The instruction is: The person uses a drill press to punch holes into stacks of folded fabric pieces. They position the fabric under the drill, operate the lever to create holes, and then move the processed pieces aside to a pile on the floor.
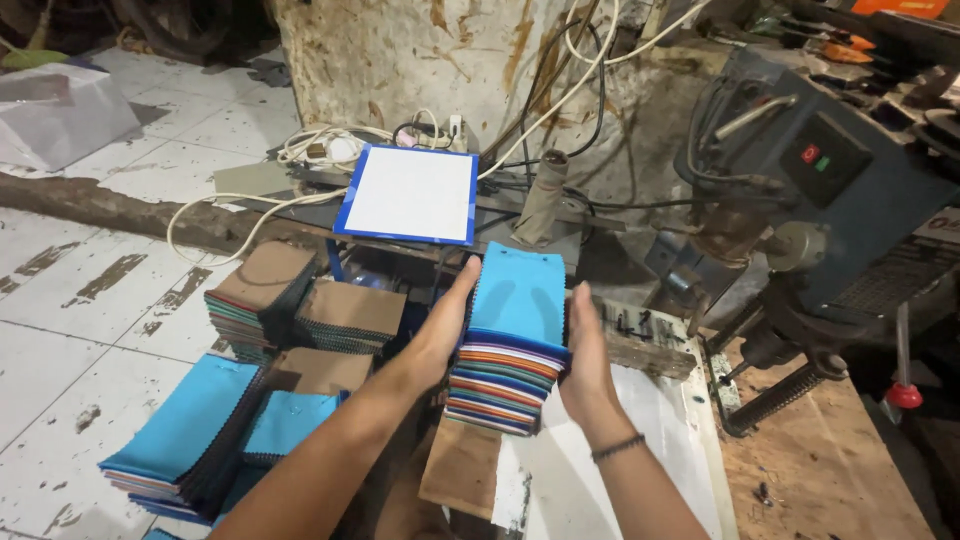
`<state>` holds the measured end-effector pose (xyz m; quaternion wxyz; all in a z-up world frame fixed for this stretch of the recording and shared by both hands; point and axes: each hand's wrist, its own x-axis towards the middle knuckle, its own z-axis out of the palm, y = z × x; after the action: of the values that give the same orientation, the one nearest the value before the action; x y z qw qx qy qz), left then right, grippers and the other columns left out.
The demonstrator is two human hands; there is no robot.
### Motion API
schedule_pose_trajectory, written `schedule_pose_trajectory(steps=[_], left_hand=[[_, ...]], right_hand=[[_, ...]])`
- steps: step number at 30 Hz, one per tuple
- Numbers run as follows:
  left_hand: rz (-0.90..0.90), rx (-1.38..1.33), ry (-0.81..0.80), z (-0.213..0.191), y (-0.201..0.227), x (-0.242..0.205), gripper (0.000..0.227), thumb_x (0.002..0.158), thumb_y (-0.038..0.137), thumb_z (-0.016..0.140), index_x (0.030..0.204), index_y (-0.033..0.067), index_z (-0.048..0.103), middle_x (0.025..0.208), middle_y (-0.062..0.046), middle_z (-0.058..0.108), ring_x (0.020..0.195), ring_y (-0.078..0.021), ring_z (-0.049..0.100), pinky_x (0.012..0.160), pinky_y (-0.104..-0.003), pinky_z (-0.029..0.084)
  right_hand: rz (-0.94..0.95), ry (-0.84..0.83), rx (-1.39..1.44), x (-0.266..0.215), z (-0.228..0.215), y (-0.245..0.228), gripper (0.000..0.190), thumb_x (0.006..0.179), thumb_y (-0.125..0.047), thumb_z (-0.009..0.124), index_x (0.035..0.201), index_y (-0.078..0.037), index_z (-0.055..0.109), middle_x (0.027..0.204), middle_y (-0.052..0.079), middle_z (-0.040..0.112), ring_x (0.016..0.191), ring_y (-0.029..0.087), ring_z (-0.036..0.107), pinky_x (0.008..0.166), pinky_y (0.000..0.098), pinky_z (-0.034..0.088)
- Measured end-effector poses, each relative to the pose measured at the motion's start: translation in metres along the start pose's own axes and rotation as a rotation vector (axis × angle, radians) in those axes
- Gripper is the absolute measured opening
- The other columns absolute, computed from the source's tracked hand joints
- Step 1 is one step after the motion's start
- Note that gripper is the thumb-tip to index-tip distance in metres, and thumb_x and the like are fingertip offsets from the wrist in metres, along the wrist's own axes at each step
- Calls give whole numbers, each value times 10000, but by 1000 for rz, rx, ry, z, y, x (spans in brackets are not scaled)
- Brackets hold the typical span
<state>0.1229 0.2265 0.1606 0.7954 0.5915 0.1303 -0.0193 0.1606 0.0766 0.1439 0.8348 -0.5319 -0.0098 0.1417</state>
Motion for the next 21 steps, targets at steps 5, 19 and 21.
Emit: schedule_pose_trajectory(steps=[5, 19, 21], left_hand=[[-108, 230, -13, -19, -24, 73, 1018, 792, 759, 368, 1661, 252, 211, 1739, -19, 189, 1593, -283, 218, 1272, -499, 233], [150, 5, -125, -46, -86, 135, 619, 934, 382, 606, 1494, 131, 519, 1338, -88, 675, 1084, -180, 672, 960, -319, 545], [95, 48, -95, -48, -87, 108, 694, 906, 464, 579, 1509, 126, 516, 1389, -94, 662, 1161, -194, 662, 1031, -325, 520]], right_hand=[[256, 53, 27, 44, -11, -2, 1002, 780, -775, 279, 1630, -245, 325, 1602, 62, 508, 1399, 349, 537, 1084, 518, 455], [72, 29, -151, 162, -94, 88, 369, 937, -248, 647, 1278, -129, 575, 1159, 138, 716, 877, 283, 699, 842, 470, 607], [13, -4, -216, 147, -91, 74, 454, 945, -223, 642, 1361, -241, 462, 1233, 110, 677, 924, 261, 672, 855, 476, 588]])
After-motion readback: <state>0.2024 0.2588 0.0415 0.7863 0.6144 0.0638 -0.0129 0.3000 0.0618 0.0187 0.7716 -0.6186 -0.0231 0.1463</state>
